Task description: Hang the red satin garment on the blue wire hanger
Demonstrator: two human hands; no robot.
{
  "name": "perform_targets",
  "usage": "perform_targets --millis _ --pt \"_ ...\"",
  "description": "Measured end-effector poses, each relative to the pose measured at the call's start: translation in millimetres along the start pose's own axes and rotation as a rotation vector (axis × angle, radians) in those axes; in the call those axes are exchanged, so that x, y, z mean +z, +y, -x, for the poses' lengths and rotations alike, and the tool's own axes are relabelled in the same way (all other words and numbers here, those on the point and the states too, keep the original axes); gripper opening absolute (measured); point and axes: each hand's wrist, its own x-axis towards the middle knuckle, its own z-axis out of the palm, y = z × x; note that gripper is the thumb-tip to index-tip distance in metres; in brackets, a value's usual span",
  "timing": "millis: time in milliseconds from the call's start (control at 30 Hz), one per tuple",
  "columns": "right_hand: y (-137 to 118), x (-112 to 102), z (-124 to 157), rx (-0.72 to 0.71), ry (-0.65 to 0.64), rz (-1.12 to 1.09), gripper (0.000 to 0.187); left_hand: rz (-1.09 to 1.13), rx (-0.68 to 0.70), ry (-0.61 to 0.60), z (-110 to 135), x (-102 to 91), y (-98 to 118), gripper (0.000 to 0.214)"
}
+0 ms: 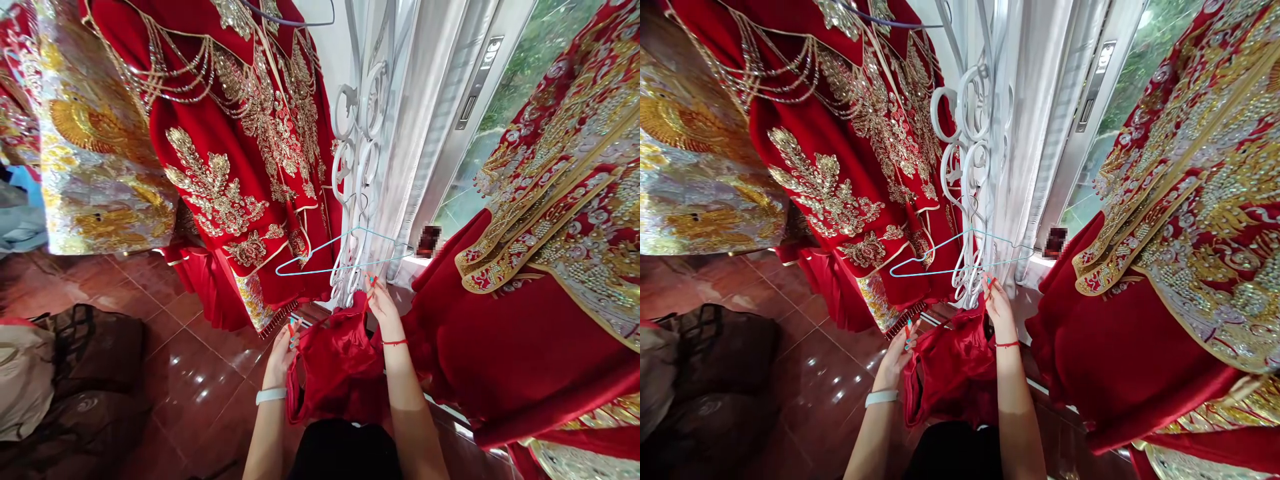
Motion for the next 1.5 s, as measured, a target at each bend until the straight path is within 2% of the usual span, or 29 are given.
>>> perform_targets --millis 167,300,433,600,767,1000,1133,1267,1367,1433,1500 --pt "-1 18 -7 -0.049 -0.05 0.0 0.014 -0.188 0.181 -0.072 -2 1.2 39 0.066" --pt "-8 20 -10 -0.117 0.019 -0.042 0.015 -0.279 0.309 -0.159 -6 8.5 67 0.091" --pt "-13 14 -8 -0.167 0.064 -0.058 0.021 -0.305 0.401 -0.193 -14 29.0 86 0.122" --pt "-19 13 -1 -0.207 0.051 -0.003 0.025 -0.331 0.438 -0.271 -24 63.4 111 0.132" --pt "-21 17 0 -0.198 0.058 -0.026 0.025 -0.4 0.408 -0.404 -29 93.6 125 0.126" --pt "-13 21 -2 -0.16 0.012 -0.018 0.023 -0.569 0.569 -0.44 -40 131.7 148 0.104" --pt "-10 23 -3 -0.149 0.023 -0.015 0.023 -0.746 0.563 -0.585 -39 143.7 153 0.089" --pt "-9 20 -2 -0.153 0.039 -0.01 0.023 -0.924 0.57 -0.646 -33 148.8 153 0.065" --pt "-12 17 0 -0.174 0.047 0.018 0.025 -1.172 0.601 -0.715 -30 149.7 154 0.045" --pt "-15 17 0 -0.204 0.057 0.047 0.026 -1.385 0.664 -0.685 -29 149.3 152 0.031" --pt "-18 18 -1 -0.236 0.071 0.082 0.027 -1.542 0.767 -0.557 -31 147.7 147 0.022"
